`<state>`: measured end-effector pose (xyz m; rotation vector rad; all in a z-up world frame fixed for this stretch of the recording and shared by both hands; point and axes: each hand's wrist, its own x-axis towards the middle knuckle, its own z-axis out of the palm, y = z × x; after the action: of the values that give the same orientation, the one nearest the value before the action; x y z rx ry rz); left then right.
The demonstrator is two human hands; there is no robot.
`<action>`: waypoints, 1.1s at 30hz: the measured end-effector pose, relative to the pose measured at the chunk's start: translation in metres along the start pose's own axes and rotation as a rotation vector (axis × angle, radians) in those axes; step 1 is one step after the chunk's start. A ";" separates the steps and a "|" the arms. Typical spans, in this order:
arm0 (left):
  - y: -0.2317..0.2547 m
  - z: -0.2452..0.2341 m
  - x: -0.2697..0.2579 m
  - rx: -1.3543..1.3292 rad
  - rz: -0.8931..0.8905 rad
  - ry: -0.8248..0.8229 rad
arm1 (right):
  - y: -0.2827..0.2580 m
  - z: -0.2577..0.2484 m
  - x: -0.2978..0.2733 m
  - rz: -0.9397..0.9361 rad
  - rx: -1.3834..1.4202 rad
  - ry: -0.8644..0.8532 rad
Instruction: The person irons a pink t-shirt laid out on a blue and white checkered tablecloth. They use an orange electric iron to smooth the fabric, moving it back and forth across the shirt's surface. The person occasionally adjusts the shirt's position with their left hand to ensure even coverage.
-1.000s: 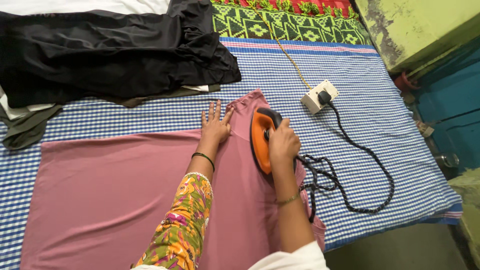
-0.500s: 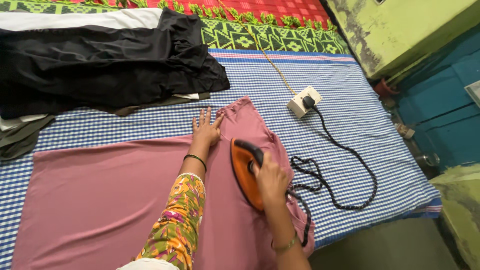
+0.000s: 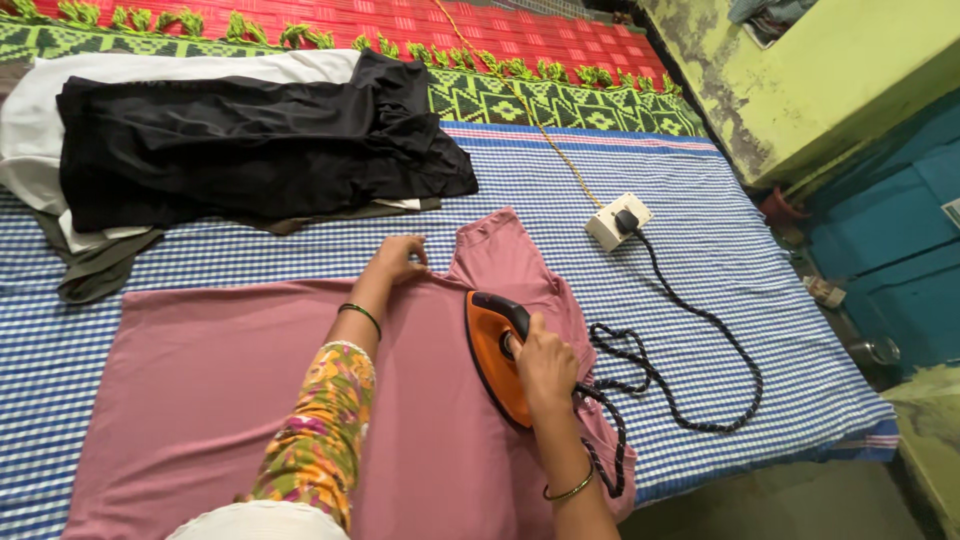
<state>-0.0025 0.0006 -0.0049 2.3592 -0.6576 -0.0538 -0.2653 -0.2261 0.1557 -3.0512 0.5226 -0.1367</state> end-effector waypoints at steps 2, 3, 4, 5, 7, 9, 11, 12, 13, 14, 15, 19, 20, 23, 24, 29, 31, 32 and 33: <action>0.004 0.011 0.000 0.050 -0.116 0.037 | 0.000 0.000 0.001 -0.010 0.007 0.019; 0.009 0.017 -0.001 0.072 -0.173 0.054 | 0.000 0.000 0.002 -0.010 0.001 0.013; 0.014 0.024 -0.003 0.062 -0.169 0.117 | -0.001 0.000 0.003 -0.010 -0.006 0.007; 0.019 0.029 -0.006 0.052 -0.165 0.181 | -0.001 0.000 0.004 -0.012 -0.013 0.001; 0.023 0.030 -0.010 -0.026 -0.121 0.266 | -0.001 0.000 0.006 -0.024 -0.002 0.008; 0.026 0.018 -0.015 -0.160 -0.041 0.308 | 0.000 -0.001 0.008 -0.052 0.023 0.018; 0.028 -0.006 -0.043 -0.018 0.110 0.346 | 0.002 -0.004 0.011 -0.096 0.061 0.031; 0.031 -0.022 -0.064 0.054 0.186 0.364 | 0.003 -0.005 0.013 -0.139 0.064 0.031; 0.035 -0.038 -0.091 0.159 0.212 0.374 | 0.004 -0.006 0.015 -0.183 0.067 0.031; 0.040 -0.053 -0.123 0.264 0.238 0.383 | 0.005 -0.006 0.018 -0.227 0.070 0.031; 0.043 -0.069 -0.158 0.332 0.203 0.342 | 0.005 -0.005 0.020 -0.279 0.080 0.037; 0.044 -0.130 -0.295 0.596 -0.009 0.230 | -0.006 0.000 0.043 -0.468 0.133 0.059; 0.041 -0.144 -0.327 0.629 -0.094 0.207 | -0.011 0.000 0.050 -0.512 0.150 0.066; 0.042 -0.169 -0.407 0.608 -0.312 0.304 | -0.038 0.005 0.069 -0.612 0.104 0.035; 0.047 -0.178 -0.428 0.602 -0.356 0.318 | -0.049 0.006 0.074 -0.632 0.104 0.038; 0.122 -0.216 -0.454 0.120 -0.287 0.462 | -0.107 0.009 0.082 -0.777 0.183 0.090; 0.172 -0.240 -0.441 -0.256 -0.087 0.398 | -0.128 0.010 0.083 -0.779 0.148 0.078; 0.198 -0.253 -0.433 -0.444 0.066 0.325 | -0.137 0.010 0.083 -0.778 0.130 0.070; 0.223 -0.266 -0.426 -0.507 0.210 0.264 | -0.142 0.011 0.082 -0.811 0.152 0.090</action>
<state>-0.4170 0.2188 0.2823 1.7640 -0.6660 0.1633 -0.1404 -0.1196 0.1590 -2.9043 -0.7106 -0.3137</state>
